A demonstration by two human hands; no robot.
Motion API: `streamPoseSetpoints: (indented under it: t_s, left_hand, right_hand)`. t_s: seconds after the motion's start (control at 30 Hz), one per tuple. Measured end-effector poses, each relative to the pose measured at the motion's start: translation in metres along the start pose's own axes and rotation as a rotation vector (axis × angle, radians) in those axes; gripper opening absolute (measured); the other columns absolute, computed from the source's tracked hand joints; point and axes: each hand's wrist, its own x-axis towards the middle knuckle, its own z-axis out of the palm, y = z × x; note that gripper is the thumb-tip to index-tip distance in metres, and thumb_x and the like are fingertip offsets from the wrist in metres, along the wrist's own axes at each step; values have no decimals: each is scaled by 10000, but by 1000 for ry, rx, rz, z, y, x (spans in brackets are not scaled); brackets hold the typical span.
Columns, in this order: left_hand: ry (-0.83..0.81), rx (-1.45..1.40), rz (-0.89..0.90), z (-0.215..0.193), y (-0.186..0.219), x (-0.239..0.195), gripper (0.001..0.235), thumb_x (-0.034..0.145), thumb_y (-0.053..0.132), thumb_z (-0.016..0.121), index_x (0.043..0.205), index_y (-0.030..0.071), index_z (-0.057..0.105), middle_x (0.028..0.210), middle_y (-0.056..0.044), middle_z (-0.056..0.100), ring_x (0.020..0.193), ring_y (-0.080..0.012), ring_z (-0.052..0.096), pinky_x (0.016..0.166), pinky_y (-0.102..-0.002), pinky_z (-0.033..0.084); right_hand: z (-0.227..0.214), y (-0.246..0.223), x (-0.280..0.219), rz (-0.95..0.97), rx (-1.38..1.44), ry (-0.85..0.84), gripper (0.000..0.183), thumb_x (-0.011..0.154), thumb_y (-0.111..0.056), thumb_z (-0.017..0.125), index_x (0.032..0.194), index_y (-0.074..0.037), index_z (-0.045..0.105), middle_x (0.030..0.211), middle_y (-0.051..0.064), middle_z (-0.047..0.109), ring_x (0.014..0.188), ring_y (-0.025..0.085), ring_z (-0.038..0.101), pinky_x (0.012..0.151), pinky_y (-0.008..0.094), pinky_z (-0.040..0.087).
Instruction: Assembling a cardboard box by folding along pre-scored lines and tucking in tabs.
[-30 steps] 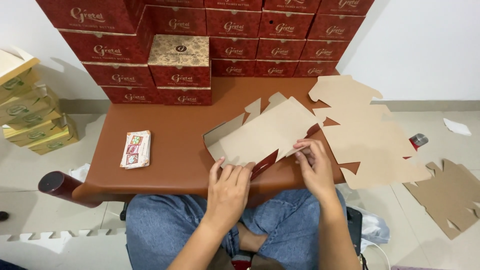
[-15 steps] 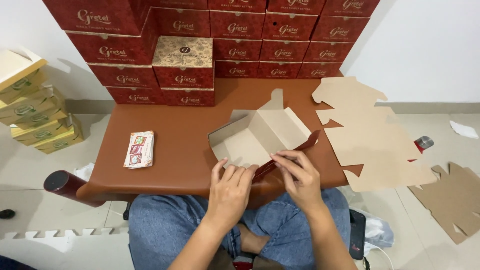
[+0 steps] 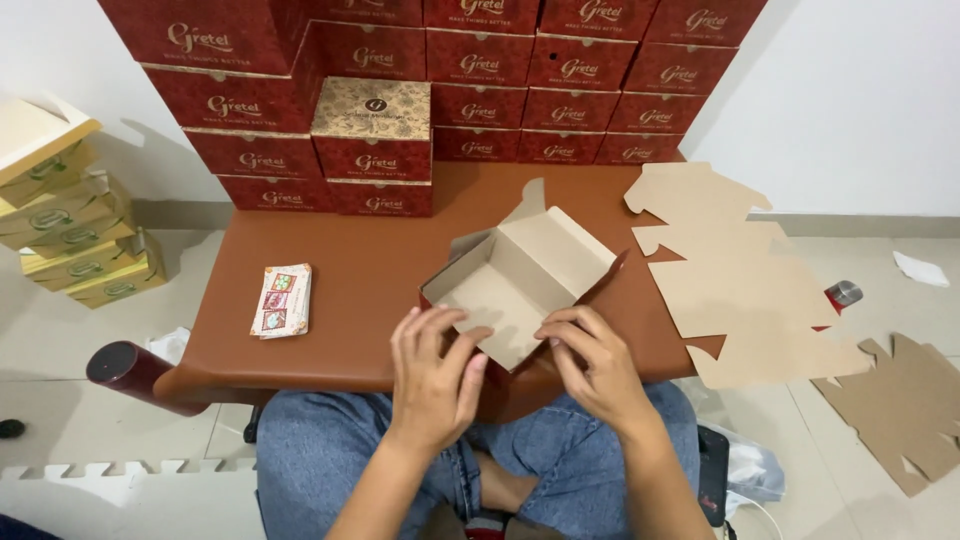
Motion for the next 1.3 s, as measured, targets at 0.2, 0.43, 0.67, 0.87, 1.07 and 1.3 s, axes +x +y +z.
streamPoseSetpoints:
  t_s: [0.2, 0.43, 0.67, 0.87, 1.07, 1.3]
  left_hand:
    - [23, -63, -152, -1, -4, -10, 312, 954, 219, 522, 1217, 99, 641, 1345, -142, 503, 1306, -325, 453, 1083, -468, 362]
    - [-12, -252, 79, 9, 21, -23, 419, 914, 128, 594, 1322, 39, 573, 1322, -164, 585, 1111, -305, 626, 959, -409, 512]
    - [28, -180, 29, -6, 7, -1, 486, 813, -51, 650, 1275, 98, 628, 1340, -103, 615, 795, -171, 712, 634, -267, 578]
    - [-51, -112, 34, -15, -5, 26, 159, 857, 62, 692, 1014, 84, 689, 1169, -19, 668, 789, -180, 690, 699, -294, 557]
    - [22, -242, -118, -9, -7, 30, 111, 843, 6, 696, 946, 48, 694, 971, -11, 661, 767, -171, 678, 677, -292, 548]
    - [40, -168, -32, -5, -1, 33, 90, 851, 19, 702, 930, 59, 682, 902, -10, 618, 729, -169, 643, 638, -291, 522]
  right_hand:
    - [-15, 14, 6, 126, 59, 13, 248, 862, 42, 536, 968, 10, 758, 1361, 92, 602, 751, 120, 621, 581, 224, 471]
    - [-30, -18, -6, 158, -252, 62, 340, 972, -225, 518, 1243, -84, 667, 1249, 70, 647, 1076, 220, 591, 1013, 383, 393]
    - [-9, -45, -9, 85, -297, -43, 241, 861, -173, 676, 1077, -117, 768, 846, -26, 800, 671, 109, 668, 1002, 328, 406]
    - [-1, -36, -10, 97, -350, 11, 176, 851, -82, 672, 998, -86, 769, 666, 9, 744, 540, 129, 618, 988, 338, 437]
    - [0, -36, -12, 75, -367, 25, 194, 840, -70, 693, 1013, -81, 780, 590, 22, 679, 499, 140, 552, 923, 315, 458]
    - [2, -34, -14, 47, -376, 32, 211, 831, -56, 699, 1026, -85, 774, 593, 4, 670, 504, 130, 545, 924, 317, 459]
